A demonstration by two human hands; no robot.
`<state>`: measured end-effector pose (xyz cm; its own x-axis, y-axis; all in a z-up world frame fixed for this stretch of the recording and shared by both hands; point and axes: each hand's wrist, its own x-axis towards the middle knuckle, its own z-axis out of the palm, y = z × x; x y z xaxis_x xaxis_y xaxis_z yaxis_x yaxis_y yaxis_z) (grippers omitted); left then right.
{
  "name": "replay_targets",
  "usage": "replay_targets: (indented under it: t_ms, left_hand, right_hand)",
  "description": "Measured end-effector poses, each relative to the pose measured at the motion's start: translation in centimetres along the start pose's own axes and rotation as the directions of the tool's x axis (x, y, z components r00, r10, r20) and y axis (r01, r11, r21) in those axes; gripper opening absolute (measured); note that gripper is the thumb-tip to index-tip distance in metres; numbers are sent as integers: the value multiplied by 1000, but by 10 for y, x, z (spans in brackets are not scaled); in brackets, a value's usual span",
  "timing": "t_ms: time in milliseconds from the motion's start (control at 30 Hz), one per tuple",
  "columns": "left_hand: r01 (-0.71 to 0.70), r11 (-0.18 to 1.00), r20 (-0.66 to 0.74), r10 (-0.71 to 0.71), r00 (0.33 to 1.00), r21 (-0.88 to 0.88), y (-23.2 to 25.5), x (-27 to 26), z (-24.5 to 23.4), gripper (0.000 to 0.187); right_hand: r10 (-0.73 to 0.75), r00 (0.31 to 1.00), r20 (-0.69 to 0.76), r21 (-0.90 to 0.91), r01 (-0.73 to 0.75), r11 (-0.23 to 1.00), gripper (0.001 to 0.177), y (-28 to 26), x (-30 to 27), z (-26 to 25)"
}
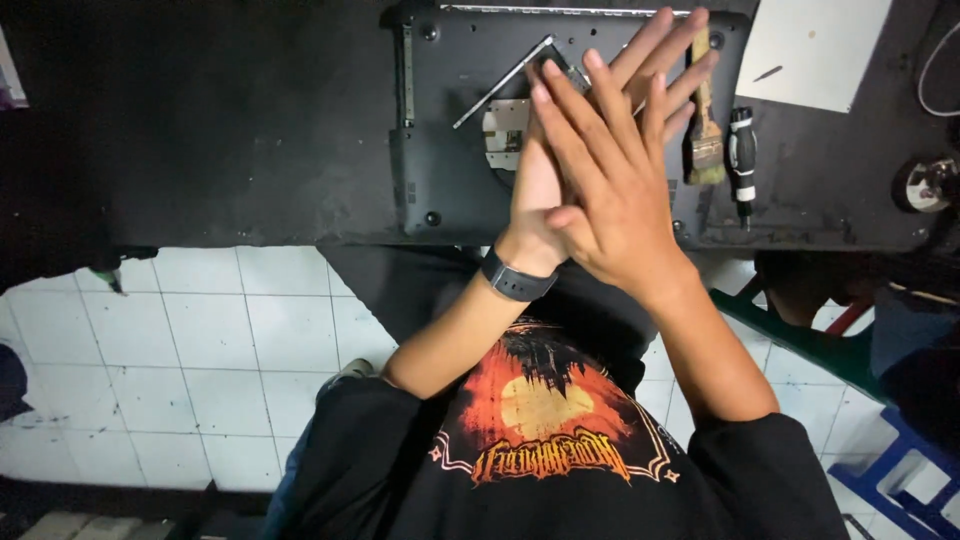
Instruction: The person is repairing a disassembled electronic device, likely a DVD drive, on a dark workbench. They use a screwdriver to tighten screws on the internal mechanism and handle small components with their hands.
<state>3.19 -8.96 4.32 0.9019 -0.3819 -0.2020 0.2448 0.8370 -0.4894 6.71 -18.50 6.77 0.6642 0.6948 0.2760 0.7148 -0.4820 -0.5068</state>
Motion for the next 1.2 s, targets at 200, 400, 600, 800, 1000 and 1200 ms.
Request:
replay_targets:
  t_ms: [200,400,600,800,1000,1200]
  left_hand:
    - [-93,983,295,42,955,161,8,27,-8,90]
    - [-142,941,39,136,990,308,-5,10,57,102]
    - [-205,966,20,204,979,160,-9,5,75,102]
    - [-226,970,8,226,974,91,-13,3,77,104]
    - [-257,965,44,254,966,53,-17,1,70,110]
    - [-330,672,212,254,944,663,-9,-5,35,102]
  right_hand:
    - [209,951,-228,623,-22,782,68,0,-17,-12]
    - [95,899,-428,277,30,960,36,6,-12,-49]
    - [-131,990,-51,-14,130,991,18,16,-32,-65]
    - [-126,989,-73,-72,121,990,10,1,-25,-69]
    - [-112,992,-61,-114,105,988,9,-3,-24,-67]
    - [-50,999,13,154,48,987,13,-1,-18,-61]
